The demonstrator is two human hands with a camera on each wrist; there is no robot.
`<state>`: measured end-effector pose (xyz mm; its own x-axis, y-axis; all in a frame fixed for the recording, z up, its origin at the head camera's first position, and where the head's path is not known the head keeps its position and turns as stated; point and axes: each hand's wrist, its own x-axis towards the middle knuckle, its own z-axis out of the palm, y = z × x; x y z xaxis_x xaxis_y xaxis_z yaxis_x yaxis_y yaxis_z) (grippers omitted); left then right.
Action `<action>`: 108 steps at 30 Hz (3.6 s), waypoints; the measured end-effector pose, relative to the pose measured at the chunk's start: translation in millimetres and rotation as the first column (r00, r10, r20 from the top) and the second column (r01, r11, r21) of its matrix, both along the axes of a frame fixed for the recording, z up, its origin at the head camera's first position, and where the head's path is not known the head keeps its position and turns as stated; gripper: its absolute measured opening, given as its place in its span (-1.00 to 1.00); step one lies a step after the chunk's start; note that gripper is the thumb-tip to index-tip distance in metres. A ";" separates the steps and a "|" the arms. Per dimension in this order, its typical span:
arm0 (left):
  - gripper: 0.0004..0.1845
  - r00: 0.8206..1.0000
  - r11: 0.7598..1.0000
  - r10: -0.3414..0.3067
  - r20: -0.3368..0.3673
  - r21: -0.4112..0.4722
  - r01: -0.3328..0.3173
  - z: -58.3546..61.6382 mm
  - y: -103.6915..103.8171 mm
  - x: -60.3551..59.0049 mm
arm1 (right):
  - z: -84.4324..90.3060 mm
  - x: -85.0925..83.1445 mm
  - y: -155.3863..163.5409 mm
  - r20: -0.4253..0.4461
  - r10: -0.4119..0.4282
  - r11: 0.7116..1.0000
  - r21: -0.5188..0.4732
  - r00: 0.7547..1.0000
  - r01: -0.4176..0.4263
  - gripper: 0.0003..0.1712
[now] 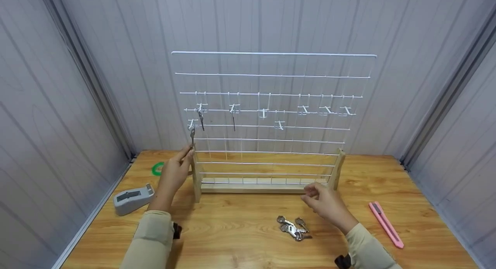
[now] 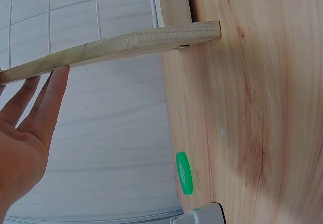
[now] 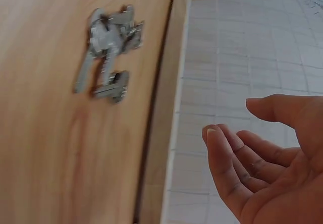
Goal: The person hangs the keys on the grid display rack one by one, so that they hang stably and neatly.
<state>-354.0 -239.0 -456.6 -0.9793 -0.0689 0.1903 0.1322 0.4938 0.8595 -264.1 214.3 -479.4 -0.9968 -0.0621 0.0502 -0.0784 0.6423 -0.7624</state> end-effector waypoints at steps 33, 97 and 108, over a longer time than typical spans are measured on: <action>-0.42 1.000 1.000 -0.011 -0.024 0.004 0.011 -2.1 -0.4 -0.2 | -50.8 2.3 4.1 0.203 0.138 0.981 0.105 0.969 -0.162 -0.62; -0.39 1.000 1.000 -0.001 -0.014 -0.016 0.000 -1.8 -0.9 -0.2 | 1.4 12.1 -12.8 -0.084 0.132 0.973 -0.180 0.988 -0.145 -0.81; -0.42 1.000 1.000 -0.003 -0.031 -0.012 0.003 -2.0 -0.5 -0.4 | 26.1 20.9 -25.6 -0.032 0.171 0.959 -0.222 0.985 -0.173 -0.80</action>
<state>-354.4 -239.5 -458.6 -0.9731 -0.0634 0.2213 0.1603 0.5035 0.8490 -243.2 188.7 -453.3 -0.9712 -0.2184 0.0950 -0.1834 0.4318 -0.8831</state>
